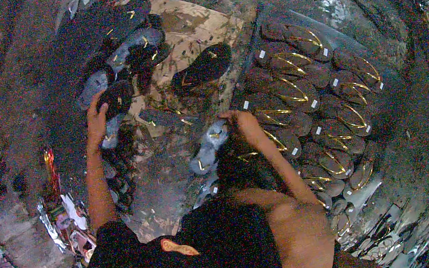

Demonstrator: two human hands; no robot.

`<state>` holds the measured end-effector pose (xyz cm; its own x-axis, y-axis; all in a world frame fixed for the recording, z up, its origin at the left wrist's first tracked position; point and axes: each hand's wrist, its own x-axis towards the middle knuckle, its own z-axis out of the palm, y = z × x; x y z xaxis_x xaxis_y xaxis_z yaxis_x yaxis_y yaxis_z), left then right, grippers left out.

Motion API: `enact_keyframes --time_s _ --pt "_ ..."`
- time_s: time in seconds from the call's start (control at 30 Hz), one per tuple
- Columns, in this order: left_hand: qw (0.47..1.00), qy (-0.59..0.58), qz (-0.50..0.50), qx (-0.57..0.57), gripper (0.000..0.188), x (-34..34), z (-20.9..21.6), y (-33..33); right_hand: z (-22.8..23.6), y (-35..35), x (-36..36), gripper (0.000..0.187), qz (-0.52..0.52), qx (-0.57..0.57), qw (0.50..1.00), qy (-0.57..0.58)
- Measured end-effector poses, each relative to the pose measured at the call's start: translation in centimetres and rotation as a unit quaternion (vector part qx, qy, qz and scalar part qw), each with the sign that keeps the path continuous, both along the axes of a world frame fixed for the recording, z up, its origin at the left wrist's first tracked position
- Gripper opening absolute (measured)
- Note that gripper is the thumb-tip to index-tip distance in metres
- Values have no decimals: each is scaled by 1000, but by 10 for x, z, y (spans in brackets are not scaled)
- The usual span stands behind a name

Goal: The person arranges rows of flip-flops on the floor, picking up each pair and placing them in neat lines. The person handles both dark and brown flip-flops with gold straps, aligning them side by side.

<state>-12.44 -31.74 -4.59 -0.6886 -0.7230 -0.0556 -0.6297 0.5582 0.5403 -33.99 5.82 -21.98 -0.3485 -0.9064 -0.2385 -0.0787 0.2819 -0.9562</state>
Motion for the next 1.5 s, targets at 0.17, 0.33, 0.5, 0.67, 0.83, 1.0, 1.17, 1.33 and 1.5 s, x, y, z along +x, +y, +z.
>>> enact_keyframes --time_s 0.17,0.33,0.5,0.67,0.83,1.0,1.17,1.33,1.5 --pt "984 18 140 111 44 32 -41 14 -8 -33 28 49 -104 38 949 295" --pt "922 142 280 225 49 69 -81 31 -17 -78 41 56 112 100 925 348" --pt "903 183 283 268 48 58 -101 46 -25 -67 14 53 -37 27 947 318" --pt "970 4 237 53 46 59 -136 71 4 -40 22 47 -96 48 940 325" --pt "974 33 218 54 54 75 -173 71 -14 12 45 43 -46 63 983 164" --pt "968 -9 243 62 58 70 -146 86 -21 1 64 43 -146 -52 968 -198" --pt "972 -57 218 61 39 45 -103 78 -36 1 78 43 -118 -77 990 -12" --pt "977 191 82 48 44 -24 6 91 57 -5 26 40 -167 -38 985 -16" --pt "962 166 -77 203 49 -187 89 153 164 -18 -58 43 -283 -211 934 -54"
